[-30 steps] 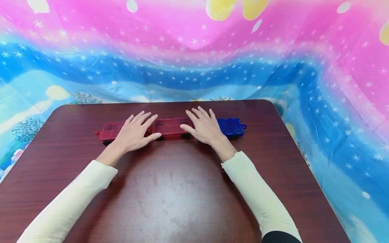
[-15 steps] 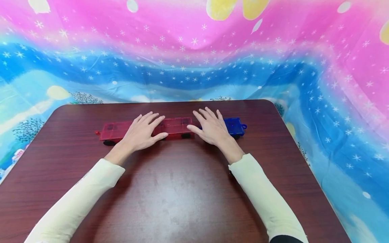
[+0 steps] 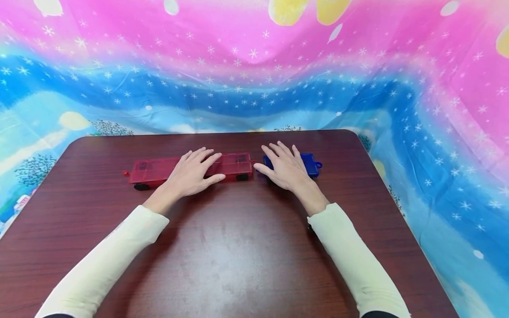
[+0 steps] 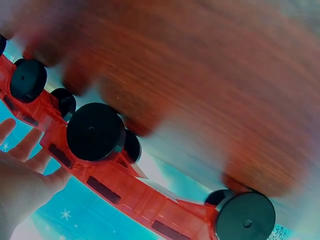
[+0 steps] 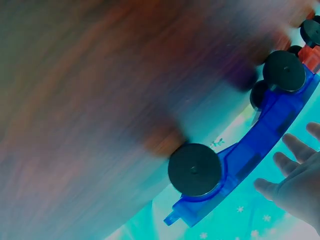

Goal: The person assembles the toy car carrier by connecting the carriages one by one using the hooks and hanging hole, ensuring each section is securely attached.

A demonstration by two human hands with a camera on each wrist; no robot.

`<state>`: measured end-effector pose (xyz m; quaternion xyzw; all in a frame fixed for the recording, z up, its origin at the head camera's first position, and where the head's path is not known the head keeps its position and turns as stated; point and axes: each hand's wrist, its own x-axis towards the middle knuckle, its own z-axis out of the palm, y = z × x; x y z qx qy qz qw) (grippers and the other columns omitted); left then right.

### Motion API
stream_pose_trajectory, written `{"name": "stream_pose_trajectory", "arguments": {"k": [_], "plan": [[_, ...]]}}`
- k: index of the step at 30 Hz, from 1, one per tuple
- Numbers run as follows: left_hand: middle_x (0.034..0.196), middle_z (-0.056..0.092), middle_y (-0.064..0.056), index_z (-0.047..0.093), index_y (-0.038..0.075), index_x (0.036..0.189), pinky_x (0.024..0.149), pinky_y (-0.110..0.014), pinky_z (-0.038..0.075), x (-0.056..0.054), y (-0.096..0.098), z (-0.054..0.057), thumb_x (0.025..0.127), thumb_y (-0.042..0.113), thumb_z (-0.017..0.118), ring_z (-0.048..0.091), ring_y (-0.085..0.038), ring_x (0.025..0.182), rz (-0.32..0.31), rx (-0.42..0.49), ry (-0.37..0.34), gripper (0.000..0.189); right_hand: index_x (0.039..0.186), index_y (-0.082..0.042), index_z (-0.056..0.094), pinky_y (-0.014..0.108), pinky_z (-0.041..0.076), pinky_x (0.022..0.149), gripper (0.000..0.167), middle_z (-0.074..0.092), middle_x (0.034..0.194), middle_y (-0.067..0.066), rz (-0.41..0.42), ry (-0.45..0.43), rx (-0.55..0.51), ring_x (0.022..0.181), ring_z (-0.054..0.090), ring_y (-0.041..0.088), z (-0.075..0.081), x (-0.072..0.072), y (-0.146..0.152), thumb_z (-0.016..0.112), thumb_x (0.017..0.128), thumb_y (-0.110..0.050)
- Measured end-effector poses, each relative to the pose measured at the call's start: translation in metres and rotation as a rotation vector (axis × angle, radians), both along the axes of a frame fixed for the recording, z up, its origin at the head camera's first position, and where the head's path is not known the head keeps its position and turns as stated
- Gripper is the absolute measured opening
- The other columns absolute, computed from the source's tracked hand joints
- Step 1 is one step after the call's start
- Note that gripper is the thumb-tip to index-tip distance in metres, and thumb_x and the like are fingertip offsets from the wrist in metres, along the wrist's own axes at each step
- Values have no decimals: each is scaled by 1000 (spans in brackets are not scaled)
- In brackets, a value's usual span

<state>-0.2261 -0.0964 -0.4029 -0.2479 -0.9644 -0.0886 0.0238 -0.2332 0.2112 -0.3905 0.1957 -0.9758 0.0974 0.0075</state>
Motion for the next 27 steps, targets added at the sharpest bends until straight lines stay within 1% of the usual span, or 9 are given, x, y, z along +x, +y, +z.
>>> {"name": "stream_pose_trajectory", "arguments": {"k": [6, 13, 20, 27], "plan": [[159, 36, -14, 37, 20, 159, 120, -59, 15, -3, 6, -2, 96, 65, 53, 25, -36, 150, -17, -1, -2, 80, 161, -18, 33, 60, 6, 121, 84, 31, 163, 12, -11, -3, 10, 154, 16, 33, -2, 2, 5, 33, 98, -74], [160, 35, -13, 36, 20, 159, 120, -58, 17, -6, 14, -3, 95, 66, 52, 25, -36, 150, -20, -19, 4, 80, 161, -18, 32, 60, 5, 121, 84, 29, 164, 13, -24, -20, 13, 154, 15, 34, -6, 2, 11, 33, 98, -74], [161, 33, -12, 33, 22, 160, 121, -57, 15, -11, 22, -6, 95, 70, 49, 22, -35, 151, -21, -41, -9, 82, 161, -17, 33, 60, 6, 121, 85, 31, 163, 14, -28, -22, 22, 153, 16, 35, -8, 2, 16, 32, 98, -74], [162, 31, -13, 32, 22, 161, 121, -58, 14, -13, 25, -8, 95, 71, 47, 20, -35, 152, -18, -46, -31, 84, 160, -17, 34, 61, 6, 120, 83, 31, 163, 14, -19, -27, 32, 153, 16, 36, -10, 2, 19, 33, 99, -72]]}}
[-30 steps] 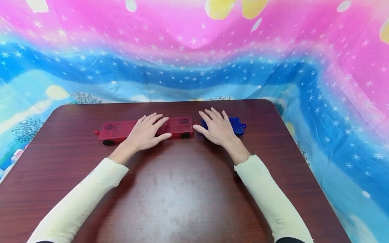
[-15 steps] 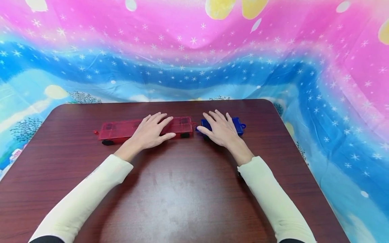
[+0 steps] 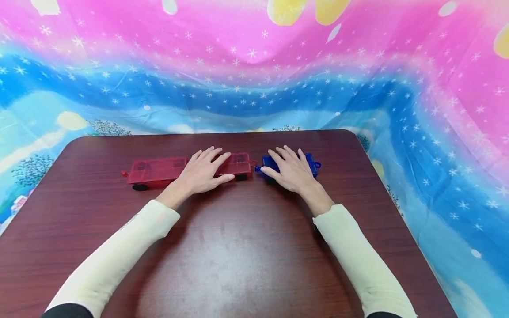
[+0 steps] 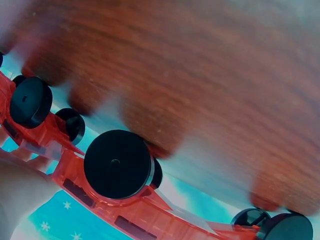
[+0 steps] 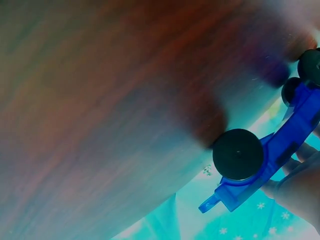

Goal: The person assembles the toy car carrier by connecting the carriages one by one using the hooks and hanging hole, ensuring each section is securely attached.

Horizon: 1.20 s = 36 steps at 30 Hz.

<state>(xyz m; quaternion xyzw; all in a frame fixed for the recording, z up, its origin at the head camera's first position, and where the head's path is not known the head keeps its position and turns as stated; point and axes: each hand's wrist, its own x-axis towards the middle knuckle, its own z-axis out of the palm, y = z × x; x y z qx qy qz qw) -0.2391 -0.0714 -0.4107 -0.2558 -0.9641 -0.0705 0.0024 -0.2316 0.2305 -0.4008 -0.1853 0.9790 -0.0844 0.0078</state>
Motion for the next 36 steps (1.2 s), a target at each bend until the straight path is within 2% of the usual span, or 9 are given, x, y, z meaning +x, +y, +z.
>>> {"name": "stream_pose_trajectory", "arguments": {"k": [15, 24, 31, 36], "plan": [[163, 29, -12, 27, 24, 163, 122, -57, 5, -6, 7, -4, 94, 76, 42, 13, -35, 154, -13, -23, -12, 87, 161, -18, 32, 61, 2, 120, 82, 29, 164, 13, -11, -2, 36, 154, 14, 35, -8, -6, 12, 30, 99, -73], [163, 29, -12, 24, 25, 163, 122, -58, 5, -8, 14, -4, 92, 78, 41, 12, -35, 154, -11, -43, -24, 91, 162, -20, 30, 62, 1, 120, 83, 30, 164, 13, -13, -13, 50, 154, 14, 35, -9, -9, 8, 27, 99, -74], [164, 28, -11, 22, 25, 164, 122, -57, 5, -11, 19, -5, 91, 81, 38, 11, -34, 154, -23, -41, -19, 93, 162, -21, 29, 62, -5, 119, 85, 29, 165, 11, -18, -24, 60, 154, 13, 34, -13, -11, 7, 23, 98, -76], [164, 29, -11, 22, 25, 164, 122, -57, 5, -11, 20, -6, 92, 80, 37, 12, -34, 154, -29, -42, -16, 92, 162, -22, 30, 62, -3, 119, 84, 30, 164, 12, -18, -4, 61, 154, 15, 34, -15, -12, 7, 23, 98, -76]]}}
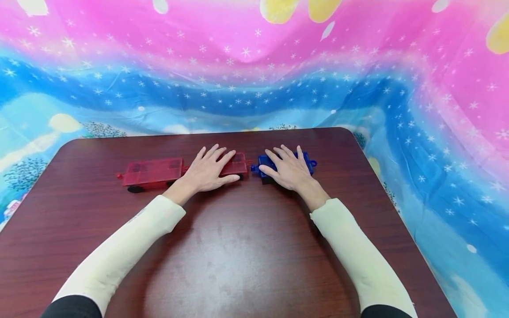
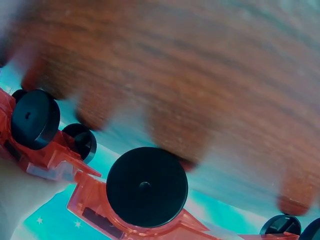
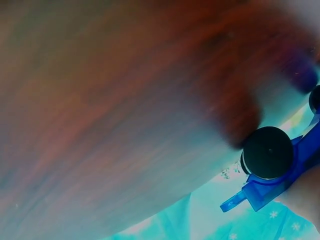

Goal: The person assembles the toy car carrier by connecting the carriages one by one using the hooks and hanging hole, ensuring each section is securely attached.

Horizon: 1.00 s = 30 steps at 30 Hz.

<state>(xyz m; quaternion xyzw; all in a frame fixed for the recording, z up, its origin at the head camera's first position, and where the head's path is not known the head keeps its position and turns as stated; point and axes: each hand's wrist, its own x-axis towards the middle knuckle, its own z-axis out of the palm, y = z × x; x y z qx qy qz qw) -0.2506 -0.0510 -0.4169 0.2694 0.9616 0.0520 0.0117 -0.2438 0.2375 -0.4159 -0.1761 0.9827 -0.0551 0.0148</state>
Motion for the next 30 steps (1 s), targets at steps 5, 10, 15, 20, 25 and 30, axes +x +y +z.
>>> {"name": "stream_pose_trajectory", "arguments": {"k": [5, 10, 15, 20, 25, 30], "plan": [[164, 29, -12, 22, 25, 164, 122, -58, 5, 1, -1, -1, 93, 79, 37, 13, -34, 154, 2, -6, -2, 90, 162, -23, 30, 63, -2, 119, 82, 32, 163, 12, 1, 10, 2, 153, 17, 34, -1, 0, -1, 24, 99, -75], [165, 26, -11, 20, 25, 164, 122, -58, 5, 2, -2, -2, 94, 79, 34, 12, -33, 154, 3, -23, 5, 89, 162, -23, 28, 62, -3, 120, 82, 31, 163, 11, -6, 10, 13, 153, 17, 34, -2, 1, -1, 23, 99, -75], [166, 24, -12, 19, 24, 164, 122, -58, 5, 2, -3, -4, 96, 77, 34, 13, -34, 154, -3, -24, 3, 88, 163, -23, 26, 62, -2, 119, 83, 30, 163, 10, -3, 4, 25, 153, 16, 34, -3, 0, -3, 21, 99, -75], [165, 26, -12, 19, 24, 164, 121, -58, 7, 0, -3, -6, 96, 76, 33, 15, -34, 154, -32, -20, 22, 87, 163, -24, 25, 63, -1, 119, 84, 30, 164, 10, -5, 9, 37, 153, 16, 34, -4, -1, -3, 18, 98, -77], [165, 25, -12, 19, 23, 164, 121, -58, 8, -1, -4, -6, 97, 76, 34, 15, -34, 153, -45, 5, 25, 87, 163, -24, 25, 63, -2, 119, 85, 29, 164, 9, -7, 7, 34, 153, 16, 34, -5, -1, -2, 17, 98, -77], [165, 25, -12, 19, 24, 164, 121, -58, 10, -2, -7, -6, 96, 75, 36, 17, -34, 153, -45, 42, 38, 87, 163, -24, 25, 63, -1, 119, 86, 30, 164, 9, -15, 12, 29, 153, 17, 34, -4, -2, -2, 16, 97, -78]]}}
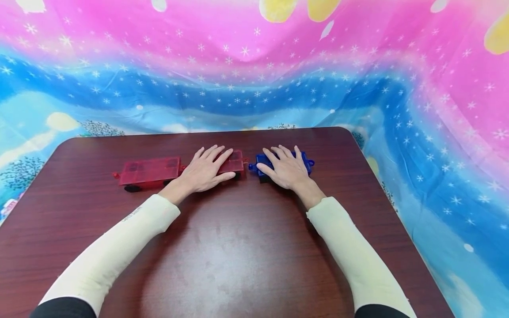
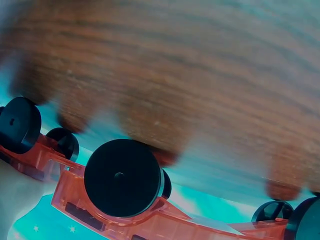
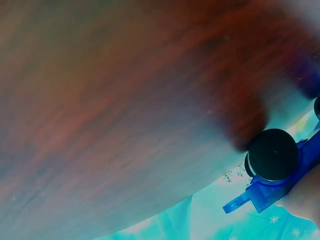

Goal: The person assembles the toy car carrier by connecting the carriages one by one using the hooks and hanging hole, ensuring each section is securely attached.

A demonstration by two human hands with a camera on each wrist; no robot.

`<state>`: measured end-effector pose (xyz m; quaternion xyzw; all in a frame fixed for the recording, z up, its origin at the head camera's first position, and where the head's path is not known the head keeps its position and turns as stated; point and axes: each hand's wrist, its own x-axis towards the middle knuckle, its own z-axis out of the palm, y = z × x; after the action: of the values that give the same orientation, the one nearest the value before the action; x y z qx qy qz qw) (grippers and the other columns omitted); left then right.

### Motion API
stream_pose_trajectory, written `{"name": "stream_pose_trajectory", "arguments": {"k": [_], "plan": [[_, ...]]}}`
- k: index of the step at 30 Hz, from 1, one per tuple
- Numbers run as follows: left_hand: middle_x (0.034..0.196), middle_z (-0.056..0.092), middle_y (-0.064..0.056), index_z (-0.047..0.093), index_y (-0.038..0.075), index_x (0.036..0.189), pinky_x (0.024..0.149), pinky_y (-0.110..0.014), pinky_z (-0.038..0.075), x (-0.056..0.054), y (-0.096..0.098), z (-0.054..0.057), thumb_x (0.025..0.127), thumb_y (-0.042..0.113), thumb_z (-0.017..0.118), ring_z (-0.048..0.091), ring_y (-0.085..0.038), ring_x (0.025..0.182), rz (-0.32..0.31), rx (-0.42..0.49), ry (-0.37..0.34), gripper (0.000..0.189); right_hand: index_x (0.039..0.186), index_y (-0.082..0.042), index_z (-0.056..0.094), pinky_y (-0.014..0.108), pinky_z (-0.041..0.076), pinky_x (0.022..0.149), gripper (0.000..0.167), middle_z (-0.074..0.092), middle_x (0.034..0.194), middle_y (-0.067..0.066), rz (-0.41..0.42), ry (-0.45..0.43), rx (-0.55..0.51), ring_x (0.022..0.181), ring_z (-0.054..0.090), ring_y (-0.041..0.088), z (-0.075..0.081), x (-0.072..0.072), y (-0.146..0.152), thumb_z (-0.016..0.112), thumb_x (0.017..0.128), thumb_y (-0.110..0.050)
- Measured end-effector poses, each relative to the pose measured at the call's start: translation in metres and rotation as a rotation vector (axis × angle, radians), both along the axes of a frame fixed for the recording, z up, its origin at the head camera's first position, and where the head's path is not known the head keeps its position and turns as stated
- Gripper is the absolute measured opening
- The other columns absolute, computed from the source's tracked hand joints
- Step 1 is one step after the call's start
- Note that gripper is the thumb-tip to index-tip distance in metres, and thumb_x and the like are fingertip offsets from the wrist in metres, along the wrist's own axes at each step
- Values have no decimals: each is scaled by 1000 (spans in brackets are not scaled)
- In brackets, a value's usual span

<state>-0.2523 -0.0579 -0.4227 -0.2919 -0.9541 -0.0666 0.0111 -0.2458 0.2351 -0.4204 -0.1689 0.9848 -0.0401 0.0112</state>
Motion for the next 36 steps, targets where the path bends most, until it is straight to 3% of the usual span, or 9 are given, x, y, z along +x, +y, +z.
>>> {"name": "stream_pose_trajectory", "arguments": {"k": [19, 31, 36], "plan": [[165, 26, -11, 20, 24, 164, 121, -57, 10, -2, 0, -3, 97, 75, 35, 19, -32, 153, -27, -14, 5, 85, 163, -22, 27, 64, 3, 118, 89, 32, 163, 10, 1, 12, 18, 152, 21, 35, -1, -10, -6, 14, 96, -79], [164, 27, -12, 22, 24, 164, 121, -58, 9, -2, 1, 3, 96, 76, 35, 17, -33, 153, -24, -69, 4, 87, 163, -22, 25, 63, -1, 119, 87, 29, 164, 11, 2, -14, 9, 153, 16, 34, 4, -12, -6, 19, 97, -78], [165, 26, -12, 20, 24, 164, 122, -57, 5, -2, 2, 4, 96, 77, 35, 13, -33, 154, -15, -84, -27, 88, 163, -22, 25, 62, -2, 119, 86, 29, 164, 12, -1, -16, 4, 153, 16, 34, 4, -10, -8, 21, 98, -77]]}}
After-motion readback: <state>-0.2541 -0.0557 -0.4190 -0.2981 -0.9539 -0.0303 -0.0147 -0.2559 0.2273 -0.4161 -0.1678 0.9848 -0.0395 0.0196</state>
